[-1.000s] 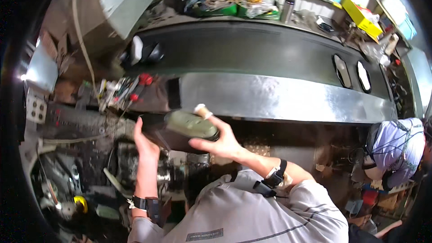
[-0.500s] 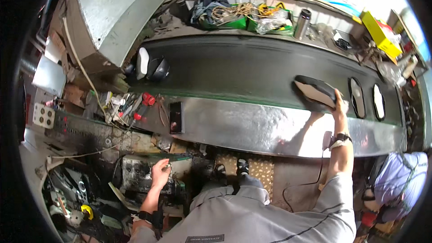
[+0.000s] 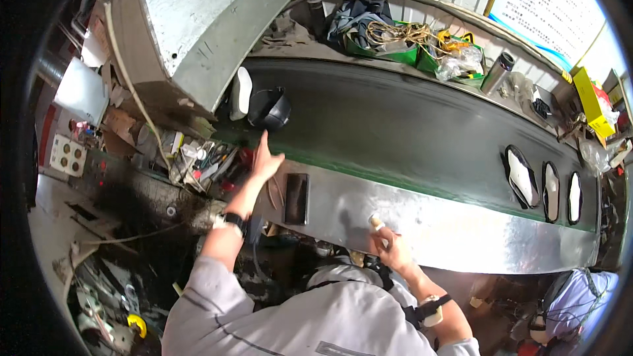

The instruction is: Assembling shoe uppers and soles using a lasting machine and hand tools in a factory setting.

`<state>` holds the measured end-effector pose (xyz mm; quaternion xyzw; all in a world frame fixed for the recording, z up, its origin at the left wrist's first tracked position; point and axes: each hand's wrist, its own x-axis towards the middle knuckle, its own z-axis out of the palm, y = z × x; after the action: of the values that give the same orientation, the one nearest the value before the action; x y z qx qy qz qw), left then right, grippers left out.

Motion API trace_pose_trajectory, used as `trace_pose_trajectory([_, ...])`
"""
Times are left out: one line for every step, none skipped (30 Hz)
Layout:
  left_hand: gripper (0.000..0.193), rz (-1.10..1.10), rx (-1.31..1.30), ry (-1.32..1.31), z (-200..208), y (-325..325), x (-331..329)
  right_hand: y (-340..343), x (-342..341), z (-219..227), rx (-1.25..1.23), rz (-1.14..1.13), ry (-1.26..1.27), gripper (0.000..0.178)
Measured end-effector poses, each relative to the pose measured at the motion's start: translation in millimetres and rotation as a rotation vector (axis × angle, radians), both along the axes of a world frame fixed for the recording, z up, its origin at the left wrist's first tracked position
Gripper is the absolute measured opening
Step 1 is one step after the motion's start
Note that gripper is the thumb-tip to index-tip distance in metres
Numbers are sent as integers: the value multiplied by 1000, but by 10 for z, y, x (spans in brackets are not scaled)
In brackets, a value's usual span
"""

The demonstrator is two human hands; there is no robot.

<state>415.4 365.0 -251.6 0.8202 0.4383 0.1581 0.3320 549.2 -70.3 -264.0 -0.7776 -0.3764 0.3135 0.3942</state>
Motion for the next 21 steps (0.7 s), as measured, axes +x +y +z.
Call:
trace_pose_trajectory([102, 30, 113, 46, -37, 296, 173, 69, 12, 70, 0, -10, -4, 17])
trace_pose_trajectory([110, 60, 97, 101, -111, 640, 268, 127, 70, 129, 15, -18, 24, 23])
trace_pose_trajectory([115, 83, 92, 229, -113, 860, 436, 145, 157, 140, 23, -41, 47, 29])
trace_pose_trajectory([111, 89, 78, 270, -114, 1056, 565, 146, 251, 33, 47, -146, 212, 45])
trace_pose_trajectory([108, 99, 59, 316, -198, 1241, 630, 226, 345, 79, 84, -225, 393, 56])
trace_pose_trajectory([83, -24, 72, 348, -181, 1343, 755, 343, 402, 232, 109, -329, 494, 57])
trace_pose_trajectory([83, -33, 61, 346, -147, 1344, 863, 472, 476, 347, 137, -425, 593, 57])
trace_pose_trajectory([68, -145, 79, 362, -81, 1241, 1048, 515, 570, 360, 162, -446, 703, 73])
trace_pose_trajectory([53, -252, 98, 383, 32, 1152, 1145, 635, 610, 387, 153, -461, 701, 73])
trace_pose_trajectory([35, -439, 16, 252, 170, 1017, 1256, 758, 637, 423, 232, -592, 910, 82])
trace_pose_trajectory([33, -511, -349, -83, 124, 977, 1169, 903, 616, 464, 312, -697, 1128, 92])
trace_pose_trajectory([32, -602, -423, -65, 395, 847, 1228, 1041, 678, 418, 316, -669, 1199, 104])
trace_pose_trajectory([34, -687, -648, -126, 416, 798, 1298, 1171, 707, 382, 302, -713, 1254, 104])
trace_pose_trajectory([35, -676, -750, -172, 339, 861, 1225, 1384, 688, 353, 318, -742, 1330, 105])
trace_pose_trajectory([36, -677, -856, -226, 240, 977, 1246, 1583, 718, 315, 341, -784, 1393, 106])
trace_pose_trajectory([39, -573, -494, -232, 209, 1133, 1276, 1737, 745, 250, 412, -841, 1400, 107])
trace_pose_trajectory([43, -460, -142, -232, 177, 1339, 1265, 1814, 752, 176, 482, -906, 1404, 108])
trace_pose_trajectory([48, -258, 207, -253, -108, 1750, 1112, 1859, 742, 73, 443, -1016, 1367, 98])
trace_pose_trajectory([59, -12, 308, -44, -202, 2031, 1060, 1725, 818, -152, 434, -993, 1400, 80])
trace_pose_trajectory([76, 317, 428, 228, -480, 2397, 784, 1733, 800, -148, 405, -1010, 1362, 71])
trace_pose_trajectory([97, 403, 107, 383, -418, 2511, 891, 1677, 812, -135, 400, -1070, 1297, 63])
